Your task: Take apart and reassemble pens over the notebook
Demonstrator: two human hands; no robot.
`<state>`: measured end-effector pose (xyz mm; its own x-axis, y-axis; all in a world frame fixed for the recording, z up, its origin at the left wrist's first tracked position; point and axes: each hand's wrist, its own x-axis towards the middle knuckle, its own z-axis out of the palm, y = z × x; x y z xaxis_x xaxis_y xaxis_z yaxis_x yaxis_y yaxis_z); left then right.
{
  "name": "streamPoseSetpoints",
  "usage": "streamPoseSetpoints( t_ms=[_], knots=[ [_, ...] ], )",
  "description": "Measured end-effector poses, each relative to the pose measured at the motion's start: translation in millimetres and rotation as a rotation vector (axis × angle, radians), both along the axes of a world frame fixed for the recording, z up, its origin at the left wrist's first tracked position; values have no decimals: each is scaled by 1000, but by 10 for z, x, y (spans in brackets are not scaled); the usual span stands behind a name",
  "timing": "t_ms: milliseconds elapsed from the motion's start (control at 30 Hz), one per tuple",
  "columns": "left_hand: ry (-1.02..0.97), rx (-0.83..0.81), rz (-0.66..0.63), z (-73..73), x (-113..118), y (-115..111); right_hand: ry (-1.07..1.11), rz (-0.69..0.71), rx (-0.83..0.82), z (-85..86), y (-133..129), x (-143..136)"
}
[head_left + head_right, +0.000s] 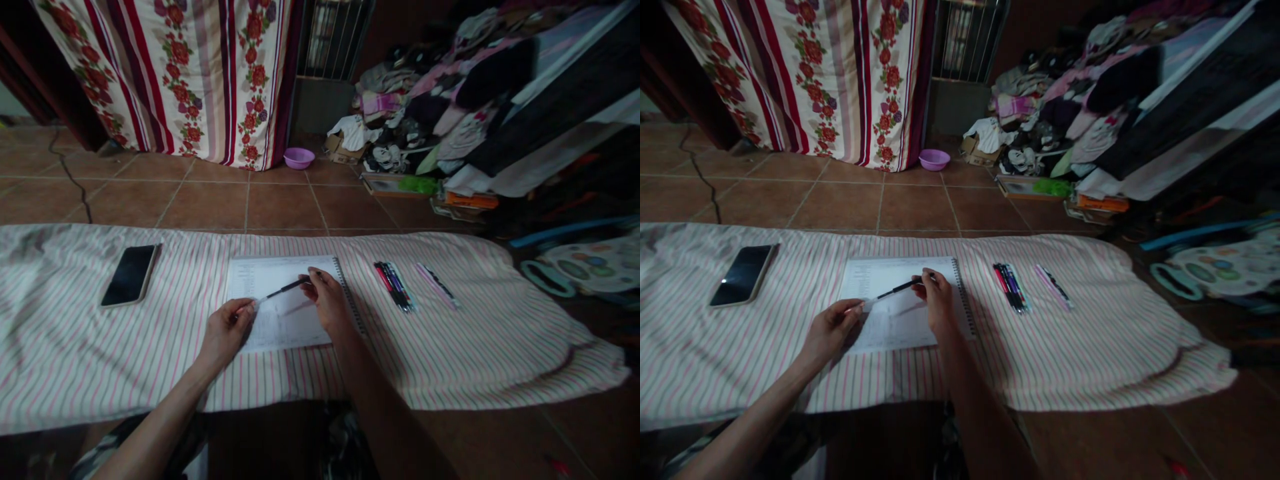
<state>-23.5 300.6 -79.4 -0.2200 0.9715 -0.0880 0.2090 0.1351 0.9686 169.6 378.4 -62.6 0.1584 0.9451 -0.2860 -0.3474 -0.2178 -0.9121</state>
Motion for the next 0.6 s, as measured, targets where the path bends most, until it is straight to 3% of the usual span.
streamPoseSetpoints(
  t_ms=[333,600],
  knots=[
    [-259,-123,83,37,-15,-17,-4,-88,-2,-21,56,135],
    [-320,-142,182,24,-125,-36,27,-100,10,-35,31,188]
  ],
)
